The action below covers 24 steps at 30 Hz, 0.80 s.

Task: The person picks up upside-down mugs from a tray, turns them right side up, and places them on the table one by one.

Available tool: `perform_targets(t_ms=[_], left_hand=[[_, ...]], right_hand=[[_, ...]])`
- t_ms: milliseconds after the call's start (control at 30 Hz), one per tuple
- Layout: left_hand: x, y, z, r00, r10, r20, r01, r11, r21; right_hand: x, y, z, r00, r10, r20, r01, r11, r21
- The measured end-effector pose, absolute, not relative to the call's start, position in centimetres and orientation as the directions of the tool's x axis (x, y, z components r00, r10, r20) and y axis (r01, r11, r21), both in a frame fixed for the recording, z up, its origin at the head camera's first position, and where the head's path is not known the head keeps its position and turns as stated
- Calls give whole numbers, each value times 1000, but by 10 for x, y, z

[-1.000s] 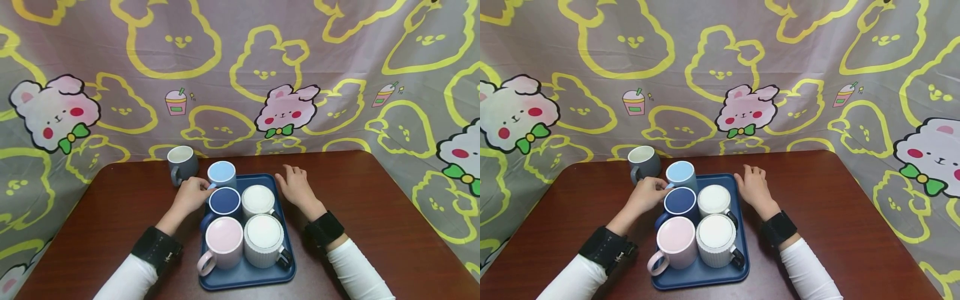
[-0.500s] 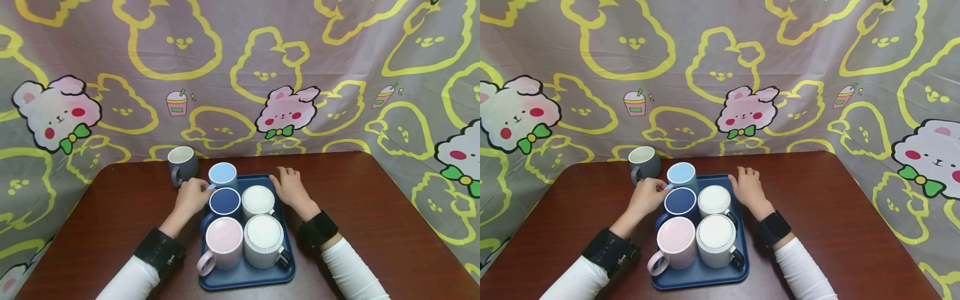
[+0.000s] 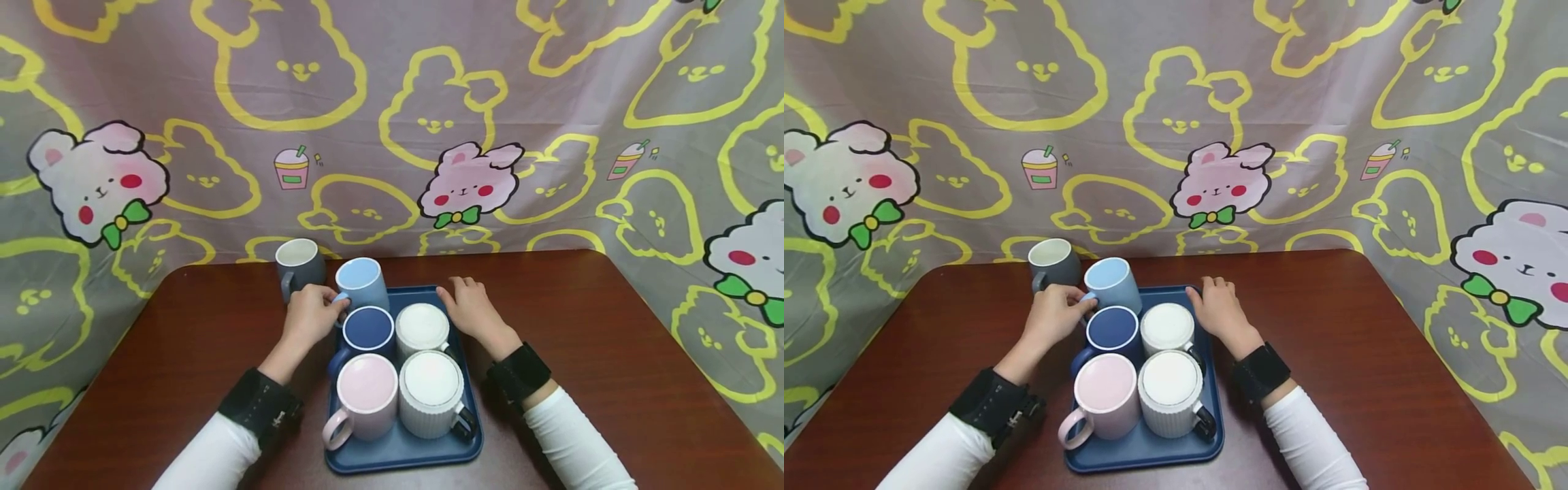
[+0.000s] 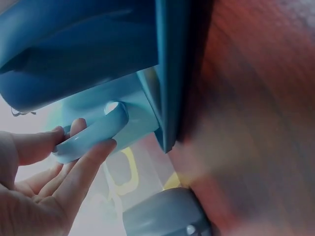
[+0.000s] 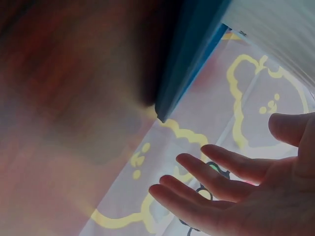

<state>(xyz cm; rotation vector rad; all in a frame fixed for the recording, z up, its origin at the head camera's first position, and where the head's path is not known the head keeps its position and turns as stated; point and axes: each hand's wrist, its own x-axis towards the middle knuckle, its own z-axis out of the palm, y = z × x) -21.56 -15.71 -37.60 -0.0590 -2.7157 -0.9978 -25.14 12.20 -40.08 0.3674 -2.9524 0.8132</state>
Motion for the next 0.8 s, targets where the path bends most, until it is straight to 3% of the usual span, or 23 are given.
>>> perform_targets(t_ms=[800], left_hand=[[-217, -152, -345, -945, -139, 296, 122, 688, 715]], right_hand=[[-243, 112, -366, -962, -273, 15, -225, 758, -612]])
